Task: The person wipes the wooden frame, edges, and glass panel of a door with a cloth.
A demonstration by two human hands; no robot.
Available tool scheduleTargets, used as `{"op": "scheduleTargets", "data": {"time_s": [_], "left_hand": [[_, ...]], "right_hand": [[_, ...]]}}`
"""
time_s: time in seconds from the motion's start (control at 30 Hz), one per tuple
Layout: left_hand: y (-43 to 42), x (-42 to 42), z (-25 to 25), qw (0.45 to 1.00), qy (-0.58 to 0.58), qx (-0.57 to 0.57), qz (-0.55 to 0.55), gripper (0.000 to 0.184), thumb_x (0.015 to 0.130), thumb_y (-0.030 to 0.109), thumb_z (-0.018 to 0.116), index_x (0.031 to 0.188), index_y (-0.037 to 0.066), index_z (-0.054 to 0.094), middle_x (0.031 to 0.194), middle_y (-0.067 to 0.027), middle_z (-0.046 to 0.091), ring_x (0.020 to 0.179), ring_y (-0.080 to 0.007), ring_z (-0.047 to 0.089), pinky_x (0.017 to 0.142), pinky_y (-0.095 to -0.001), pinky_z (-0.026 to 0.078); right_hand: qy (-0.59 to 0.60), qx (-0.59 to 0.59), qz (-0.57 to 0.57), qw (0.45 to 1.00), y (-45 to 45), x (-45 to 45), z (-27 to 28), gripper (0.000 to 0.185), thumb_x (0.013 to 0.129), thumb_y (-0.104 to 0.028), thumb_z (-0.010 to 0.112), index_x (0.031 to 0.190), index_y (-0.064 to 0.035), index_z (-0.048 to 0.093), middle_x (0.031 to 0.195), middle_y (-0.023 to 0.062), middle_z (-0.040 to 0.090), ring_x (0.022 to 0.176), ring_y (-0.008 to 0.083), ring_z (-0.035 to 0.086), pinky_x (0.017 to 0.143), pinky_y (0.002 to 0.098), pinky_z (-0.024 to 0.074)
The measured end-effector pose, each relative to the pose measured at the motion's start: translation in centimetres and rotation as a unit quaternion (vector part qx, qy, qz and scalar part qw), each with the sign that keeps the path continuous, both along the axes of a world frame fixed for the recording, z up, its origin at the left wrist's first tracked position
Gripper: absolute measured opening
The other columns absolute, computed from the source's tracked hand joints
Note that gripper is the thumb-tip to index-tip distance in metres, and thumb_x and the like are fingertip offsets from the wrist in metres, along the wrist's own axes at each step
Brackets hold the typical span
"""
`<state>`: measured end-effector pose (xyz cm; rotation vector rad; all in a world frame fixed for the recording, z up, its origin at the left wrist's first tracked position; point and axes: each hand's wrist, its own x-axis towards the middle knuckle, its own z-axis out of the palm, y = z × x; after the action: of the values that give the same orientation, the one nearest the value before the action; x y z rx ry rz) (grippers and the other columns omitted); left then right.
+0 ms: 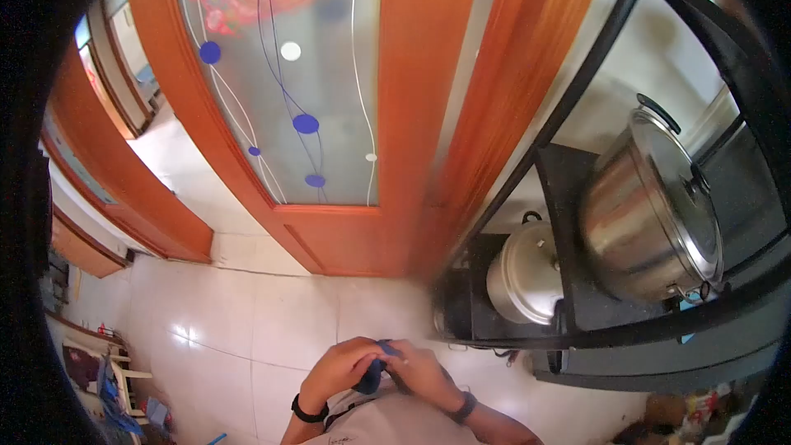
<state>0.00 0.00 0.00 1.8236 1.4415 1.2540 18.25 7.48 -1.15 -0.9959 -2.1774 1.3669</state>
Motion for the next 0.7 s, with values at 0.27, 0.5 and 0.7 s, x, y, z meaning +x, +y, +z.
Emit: {"op": "scheduleTargets", "data": {"time_s": [0.27,0.5,0.7], "left_hand": [[0.1,-4.7,-2.9,0.97,-0.036,-0.154,0.182,0.031,0.072,0.002,0.061,0.102,0.0,0.053,0.094,-0.0189,0.061,0.089,-0.0338,0.06,0.079,-0.035,0.048],[5.1,-8.5,-2.4,0.923,-0.219,-0.276,0.156,0.027,0.073,-0.002,0.053,0.1,-0.002,0.052,0.084,-0.0108,0.059,0.078,-0.0182,0.058,0.071,-0.0292,0.047],[12.2,-11.5,-2.7,0.955,-0.108,-0.248,0.124,0.03,0.073,0.002,0.055,0.102,-0.003,0.054,0.089,-0.0173,0.061,0.083,-0.0259,0.062,0.073,-0.0343,0.049]], "right_hand": [[0.134,0.085,-0.065,0.985,0.8,-5.5,0.8,0.025,0.077,-0.004,0.069,0.1,0.0003,0.06,0.081,0.0134,0.066,0.068,0.0166,0.066,0.06,0.0268,0.0504],[0.035,0.153,-0.095,0.983,8.0,-10.6,1.2,0.028,0.075,-0.015,0.072,0.098,-0.0051,0.062,0.088,0.0141,0.066,0.07,0.0309,0.064,0.064,0.0346,0.0522],[0.071,0.147,-0.204,0.965,15.4,-11.3,0.5,0.028,0.076,-0.015,0.072,0.098,-0.0014,0.06,0.085,0.0148,0.066,0.072,0.0266,0.066,0.059,0.031,0.0521]]}}
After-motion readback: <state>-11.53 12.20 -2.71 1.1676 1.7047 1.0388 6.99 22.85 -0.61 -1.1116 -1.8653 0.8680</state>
